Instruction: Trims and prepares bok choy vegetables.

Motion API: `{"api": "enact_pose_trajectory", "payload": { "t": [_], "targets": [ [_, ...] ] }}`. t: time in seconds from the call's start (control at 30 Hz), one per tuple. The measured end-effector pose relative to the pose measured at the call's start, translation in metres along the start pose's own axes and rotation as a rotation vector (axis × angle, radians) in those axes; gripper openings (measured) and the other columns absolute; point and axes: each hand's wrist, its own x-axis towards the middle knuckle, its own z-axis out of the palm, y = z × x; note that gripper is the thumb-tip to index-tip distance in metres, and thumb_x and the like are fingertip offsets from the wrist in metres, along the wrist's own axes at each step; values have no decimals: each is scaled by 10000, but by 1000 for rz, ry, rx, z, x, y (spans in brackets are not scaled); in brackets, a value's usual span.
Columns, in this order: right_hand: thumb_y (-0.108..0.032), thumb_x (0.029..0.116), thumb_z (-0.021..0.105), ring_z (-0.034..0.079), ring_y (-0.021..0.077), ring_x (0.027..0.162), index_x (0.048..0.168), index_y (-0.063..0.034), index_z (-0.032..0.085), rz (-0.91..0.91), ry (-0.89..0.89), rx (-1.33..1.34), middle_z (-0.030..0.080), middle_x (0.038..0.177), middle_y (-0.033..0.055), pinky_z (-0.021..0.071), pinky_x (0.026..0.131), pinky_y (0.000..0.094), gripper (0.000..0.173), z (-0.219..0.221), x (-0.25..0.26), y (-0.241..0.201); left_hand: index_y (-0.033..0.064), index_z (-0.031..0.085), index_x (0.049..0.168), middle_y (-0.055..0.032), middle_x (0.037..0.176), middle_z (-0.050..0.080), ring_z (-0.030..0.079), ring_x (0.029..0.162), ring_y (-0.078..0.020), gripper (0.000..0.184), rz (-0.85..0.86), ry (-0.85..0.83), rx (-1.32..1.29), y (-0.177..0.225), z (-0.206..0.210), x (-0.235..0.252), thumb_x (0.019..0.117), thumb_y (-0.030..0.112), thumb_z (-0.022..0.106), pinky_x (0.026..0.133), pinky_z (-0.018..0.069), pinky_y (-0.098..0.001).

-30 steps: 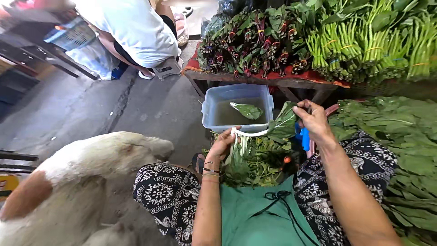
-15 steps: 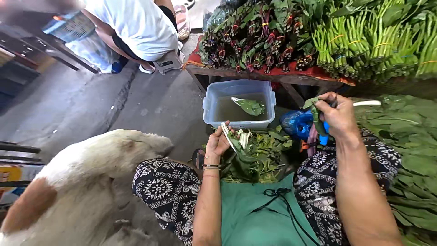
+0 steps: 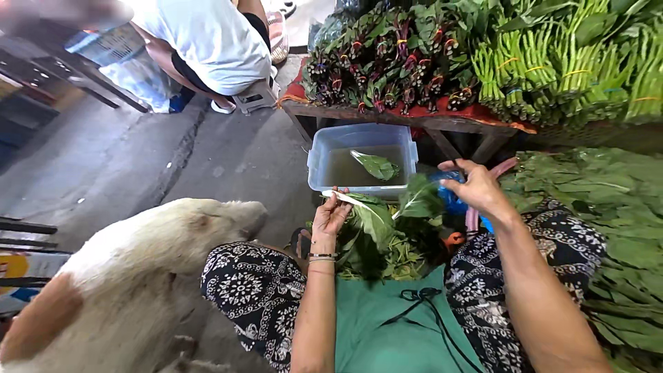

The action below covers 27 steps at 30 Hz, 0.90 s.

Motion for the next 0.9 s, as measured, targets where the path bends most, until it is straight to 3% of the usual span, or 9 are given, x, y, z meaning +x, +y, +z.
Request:
{"api": "enact_pose_trajectory", "payload": {
  "t": [0.07, 0.13, 0.17, 0.23, 0.27, 0.43, 0.53, 0.77, 0.9],
  "targets": [
    [-168, 996, 681, 650, 248, 884, 1223, -43, 683, -20, -138, 84, 699, 1125, 149, 538, 787, 490, 260, 10, -3, -7, 79, 568, 1053, -86, 903, 676, 699, 814, -203, 120, 25, 91, 98, -2, 7, -3, 1063, 132, 461, 752, 616, -358],
    [-220, 1038, 614, 494, 64, 592, 1175, -44, 682, -7, -282, 201, 694, 929, 50, 436, 554, 277, 233, 20, -6, -11, 80, 555, 1153, -89, 1017, 640, 656, 911, -205, 151, 45, 162, 234, -4, 9, -5, 1054, 189, 524, 804, 582, -389],
    [-218, 1049, 595, 444, 37, 530, 1147, -30, 677, 17, -328, 268, 663, 838, 31, 400, 509, 234, 228, 24, -7, -13, 85, 546, 1224, -98, 1093, 628, 632, 982, -217, 222, 44, 182, 291, -5, 7, -5, 1051, 224, 541, 846, 553, -420],
    [-212, 1072, 545, 376, 31, 460, 1073, -19, 648, 76, -374, 373, 504, 671, -4, 360, 457, 193, 219, 29, -9, -18, 103, 549, 1218, -90, 1070, 641, 642, 956, -203, 225, 65, 197, 353, -7, 4, -2, 1041, 241, 563, 809, 557, -410],
    [-206, 1076, 537, 372, 26, 443, 1063, -18, 641, 97, -384, 418, 490, 655, -11, 361, 442, 176, 215, 31, -9, -20, 105, 548, 1198, -84, 1032, 644, 647, 914, -190, 198, 80, 193, 355, -7, 4, -2, 1039, 222, 568, 775, 562, -384],
    [-64, 906, 743, 489, 63, 619, 1083, -6, 653, 28, -346, 332, 614, 853, 33, 421, 562, 234, 207, 35, -9, -17, 106, 513, 1232, -85, 1030, 639, 655, 895, -186, 188, 127, 115, 306, -8, 5, -3, 1048, 135, 531, 784, 575, -366],
    [-9, 888, 740, 490, 103, 625, 1011, 0, 654, 35, -266, 281, 583, 820, 56, 443, 587, 287, 151, 34, -5, -12, 105, 515, 1190, -80, 998, 653, 672, 891, -191, 136, 143, 87, 280, -6, 6, -6, 1055, 104, 499, 791, 588, -383],
    [30, 894, 720, 445, 68, 531, 999, 8, 646, 68, -112, 347, 569, 766, 47, 411, 506, 224, 131, 19, -2, -11, 58, 564, 1075, -94, 861, 692, 704, 758, -197, 109, 82, -15, 363, -2, 0, -6, 1055, 42, 458, 712, 615, -353],
    [40, 899, 701, 445, 72, 515, 992, -1, 643, 59, -58, 389, 570, 755, 46, 413, 494, 226, 118, 16, -1, -6, 39, 574, 1076, -97, 876, 690, 696, 734, -191, 106, 66, -9, 397, -2, 0, -6, 1036, -4, 485, 696, 617, -346]
  ]
}}
